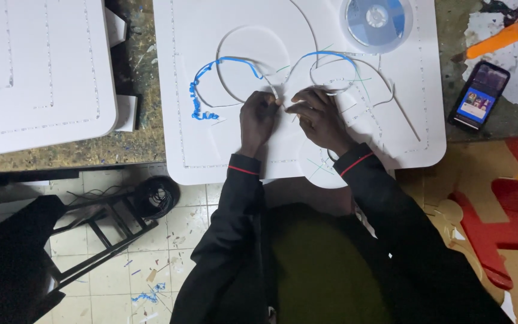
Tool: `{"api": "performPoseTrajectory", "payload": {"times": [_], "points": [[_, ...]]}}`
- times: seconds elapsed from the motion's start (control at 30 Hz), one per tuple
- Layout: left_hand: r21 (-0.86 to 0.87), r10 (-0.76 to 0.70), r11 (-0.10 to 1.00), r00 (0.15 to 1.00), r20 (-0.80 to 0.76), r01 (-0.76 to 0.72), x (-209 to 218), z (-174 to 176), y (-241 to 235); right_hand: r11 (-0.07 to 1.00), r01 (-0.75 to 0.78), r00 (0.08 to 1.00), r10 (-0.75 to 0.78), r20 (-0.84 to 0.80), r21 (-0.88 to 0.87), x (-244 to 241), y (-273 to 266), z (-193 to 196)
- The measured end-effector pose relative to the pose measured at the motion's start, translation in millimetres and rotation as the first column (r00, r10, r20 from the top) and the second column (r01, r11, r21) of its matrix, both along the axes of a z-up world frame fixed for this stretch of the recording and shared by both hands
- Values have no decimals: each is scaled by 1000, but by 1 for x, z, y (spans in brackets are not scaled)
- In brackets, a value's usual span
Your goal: Installing flexible LED light strips into pre-cut channels on a foam board sign component
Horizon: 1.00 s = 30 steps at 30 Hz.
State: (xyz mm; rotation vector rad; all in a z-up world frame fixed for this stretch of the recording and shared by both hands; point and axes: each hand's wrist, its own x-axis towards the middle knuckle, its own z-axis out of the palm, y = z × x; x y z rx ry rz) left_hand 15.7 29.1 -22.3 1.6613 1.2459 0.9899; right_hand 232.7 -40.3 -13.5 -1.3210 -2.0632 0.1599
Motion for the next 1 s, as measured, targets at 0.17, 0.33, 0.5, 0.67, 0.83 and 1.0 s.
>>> {"api": "performPoseTrajectory", "payload": {"times": [0.17, 0.33, 0.5, 0.67, 0.83, 1.0], "points": [[4, 40, 999, 998, 41, -41, 1, 18, -16, 1000, 1, 1000, -1, -1, 16, 2, 1, -7], [62, 65, 995, 990, 129, -73, 2, 19, -26, 999, 12, 1000, -12, 17, 30, 4, 2, -17], [159, 81, 981, 983, 165, -107, 4, 16, -29, 1000, 12, 1000, -12, -12, -1, 2, 2, -14], [67, 109, 990, 971, 214, -126, 6, 15, -31, 999, 10, 1000, -10, -13, 33, 0, -1, -1], [90, 105, 988, 976, 189, -124, 4, 24, -33, 999, 15, 1000, -14, -15, 34, -1, -1, -5], [198, 74, 975, 986, 149, -103, 3, 27, -29, 999, 30, 999, -31, 35, 40, 2, 2, -20]]}}
